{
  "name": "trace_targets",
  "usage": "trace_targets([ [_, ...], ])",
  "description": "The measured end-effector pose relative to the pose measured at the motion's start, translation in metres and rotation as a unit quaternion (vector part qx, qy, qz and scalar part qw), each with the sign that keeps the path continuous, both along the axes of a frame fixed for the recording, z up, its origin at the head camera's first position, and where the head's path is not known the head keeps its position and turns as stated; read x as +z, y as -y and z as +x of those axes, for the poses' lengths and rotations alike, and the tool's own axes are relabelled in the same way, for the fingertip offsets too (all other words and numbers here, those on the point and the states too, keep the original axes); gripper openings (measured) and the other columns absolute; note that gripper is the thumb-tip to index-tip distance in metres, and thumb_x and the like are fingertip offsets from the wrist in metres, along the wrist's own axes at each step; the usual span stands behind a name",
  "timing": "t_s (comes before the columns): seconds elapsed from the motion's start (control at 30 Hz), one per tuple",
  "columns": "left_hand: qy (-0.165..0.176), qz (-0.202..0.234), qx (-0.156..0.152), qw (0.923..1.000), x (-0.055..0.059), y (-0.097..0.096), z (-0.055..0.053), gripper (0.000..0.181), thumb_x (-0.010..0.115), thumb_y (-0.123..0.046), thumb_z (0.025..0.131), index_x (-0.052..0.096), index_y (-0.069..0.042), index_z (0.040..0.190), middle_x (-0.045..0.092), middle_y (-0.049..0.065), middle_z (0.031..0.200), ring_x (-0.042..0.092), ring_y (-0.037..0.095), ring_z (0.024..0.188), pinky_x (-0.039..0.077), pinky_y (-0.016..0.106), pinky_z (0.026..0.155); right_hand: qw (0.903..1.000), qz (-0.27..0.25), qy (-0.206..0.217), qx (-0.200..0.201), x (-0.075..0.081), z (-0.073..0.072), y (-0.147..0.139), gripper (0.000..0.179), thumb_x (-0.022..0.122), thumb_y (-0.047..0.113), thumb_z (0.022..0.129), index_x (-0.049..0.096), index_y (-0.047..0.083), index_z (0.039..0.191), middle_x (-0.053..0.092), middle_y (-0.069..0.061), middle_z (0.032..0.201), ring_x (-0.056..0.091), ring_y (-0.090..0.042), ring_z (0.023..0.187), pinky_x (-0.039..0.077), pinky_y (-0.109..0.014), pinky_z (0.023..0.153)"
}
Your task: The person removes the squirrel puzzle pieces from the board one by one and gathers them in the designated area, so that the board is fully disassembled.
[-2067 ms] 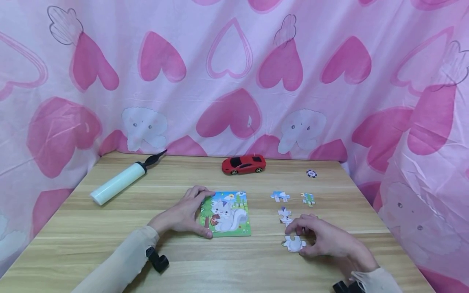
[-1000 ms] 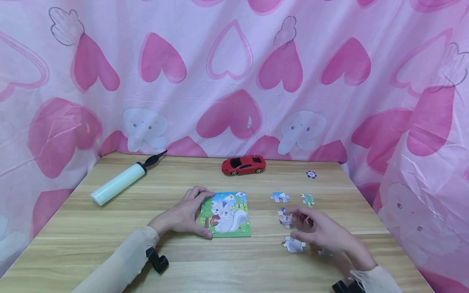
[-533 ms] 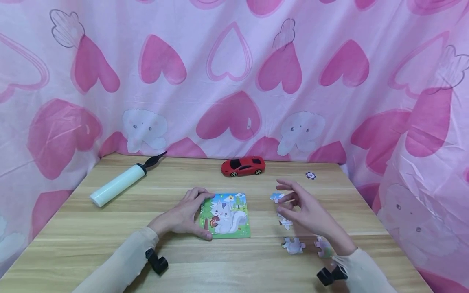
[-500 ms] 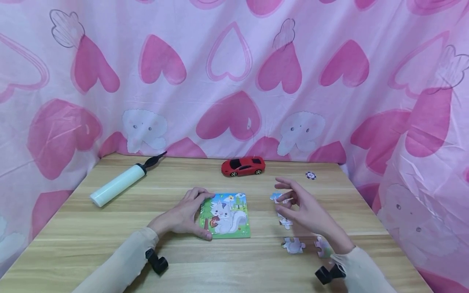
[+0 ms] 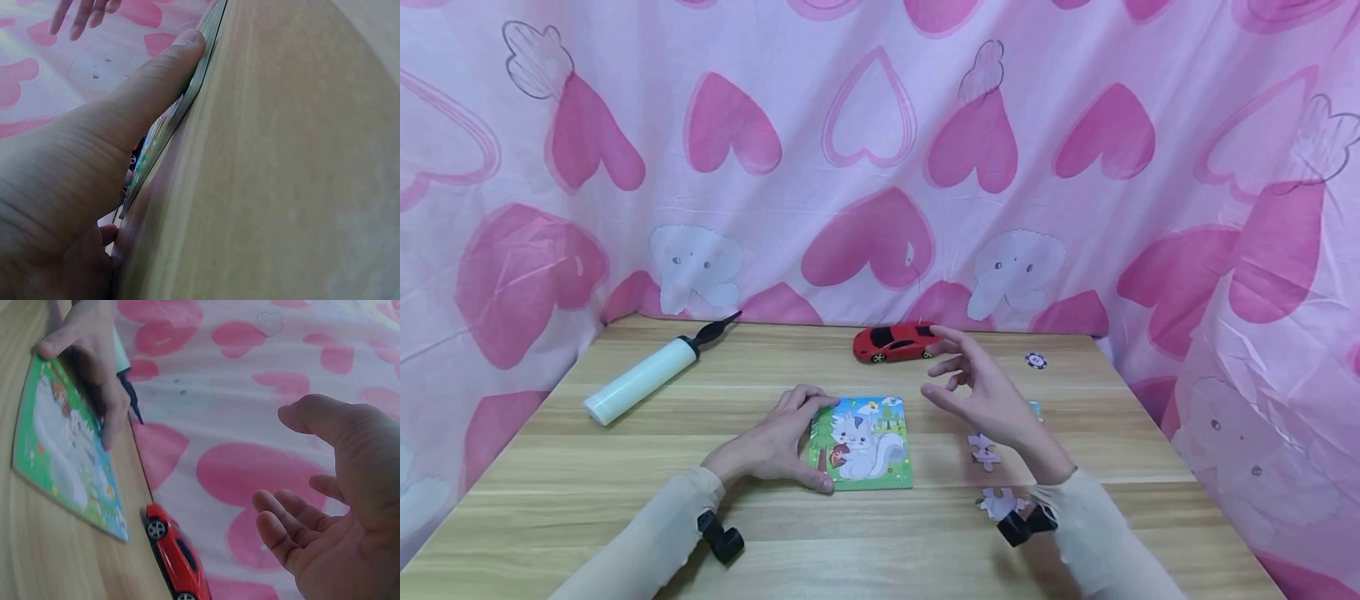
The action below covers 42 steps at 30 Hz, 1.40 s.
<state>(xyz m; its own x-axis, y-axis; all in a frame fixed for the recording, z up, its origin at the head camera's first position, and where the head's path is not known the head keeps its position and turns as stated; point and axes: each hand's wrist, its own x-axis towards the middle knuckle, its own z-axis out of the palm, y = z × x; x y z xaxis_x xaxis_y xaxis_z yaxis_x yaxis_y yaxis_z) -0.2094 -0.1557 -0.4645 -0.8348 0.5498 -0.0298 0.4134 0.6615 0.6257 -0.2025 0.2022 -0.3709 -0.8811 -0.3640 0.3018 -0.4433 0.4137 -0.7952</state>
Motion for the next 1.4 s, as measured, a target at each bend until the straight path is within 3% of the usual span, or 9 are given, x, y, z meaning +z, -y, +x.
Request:
trace_targets([
  [0.2,0.001,0.002,0.0,1.0,0.0,0.0,-0.001,0.127,0.1,-0.069,0.071,0.04,-0.021,0.172,0.033,0.007,0.169,0.03,0.034,0.155,0.033,0.068,0.13,0.9996,-0.028,0.004,0.011,0.0,-0.009,0.016,0.086,0.09,0.02,0.097,0.043,0.025,0.169,0.065,-0.005,0.147,0.071,-0.035,0.123,0.064,-0.033,0.091],
  [0.47,0.0,0.002,0.0,1.0,0.0,-0.001,-0.001,0.127,0.1,-0.069,0.071,0.04,-0.019,0.171,0.033,0.008,0.168,0.031,0.035,0.154,0.033,0.068,0.13,0.9981,-0.054,0.0,0.028,0.002,-0.018,0.037,0.093,0.093,0.014,0.093,0.039,0.022,0.168,0.064,-0.01,0.148,0.071,-0.031,0.122,0.063,-0.028,0.09],
  [0.7,0.003,0.002,0.001,1.0,0.0,-0.001,0.0,0.126,0.099,-0.07,0.071,0.04,-0.02,0.171,0.033,0.007,0.168,0.031,0.034,0.154,0.034,0.068,0.129,0.997,-0.066,0.006,0.041,-0.002,-0.023,0.055,0.09,0.091,0.012,0.094,0.041,0.022,0.167,0.064,-0.011,0.148,0.07,-0.04,0.124,0.064,-0.029,0.09],
  [0.93,0.003,0.004,-0.002,1.0,0.0,0.0,-0.001,0.126,0.099,-0.069,0.072,0.039,-0.02,0.171,0.033,0.008,0.168,0.03,0.035,0.154,0.034,0.069,0.129,0.9966,-0.053,0.026,0.058,-0.016,-0.026,0.069,0.091,0.091,0.014,0.093,0.039,0.024,0.167,0.066,-0.01,0.145,0.072,-0.033,0.12,0.066,-0.04,0.09],
  [1.13,-0.003,0.003,-0.003,1.0,0.0,0.001,-0.001,0.128,0.099,-0.07,0.071,0.039,-0.019,0.172,0.033,0.009,0.169,0.03,0.035,0.155,0.034,0.069,0.129,0.9951,-0.035,0.051,0.077,-0.033,-0.028,0.078,0.092,0.091,0.011,0.093,0.038,0.024,0.167,0.065,-0.011,0.144,0.071,-0.036,0.122,0.065,-0.04,0.092],
  [1.3,-0.005,0.002,-0.002,1.0,0.0,0.0,-0.001,0.127,0.098,-0.071,0.071,0.04,-0.019,0.171,0.033,0.009,0.169,0.031,0.035,0.155,0.036,0.069,0.128,0.9933,-0.026,0.083,0.077,-0.046,-0.025,0.084,0.089,0.09,0.015,0.096,0.038,0.024,0.167,0.065,-0.017,0.144,0.071,-0.034,0.123,0.064,-0.048,0.1],
  [1.4,-0.007,0.001,-0.004,1.0,0.0,0.0,-0.001,0.128,0.098,-0.071,0.071,0.04,-0.019,0.171,0.034,0.008,0.168,0.031,0.034,0.154,0.036,0.068,0.128,0.9917,-0.022,0.103,0.075,-0.053,-0.023,0.087,0.087,0.089,0.017,0.097,0.038,0.023,0.167,0.067,-0.02,0.14,0.071,-0.032,0.12,0.063,-0.044,0.101],
])
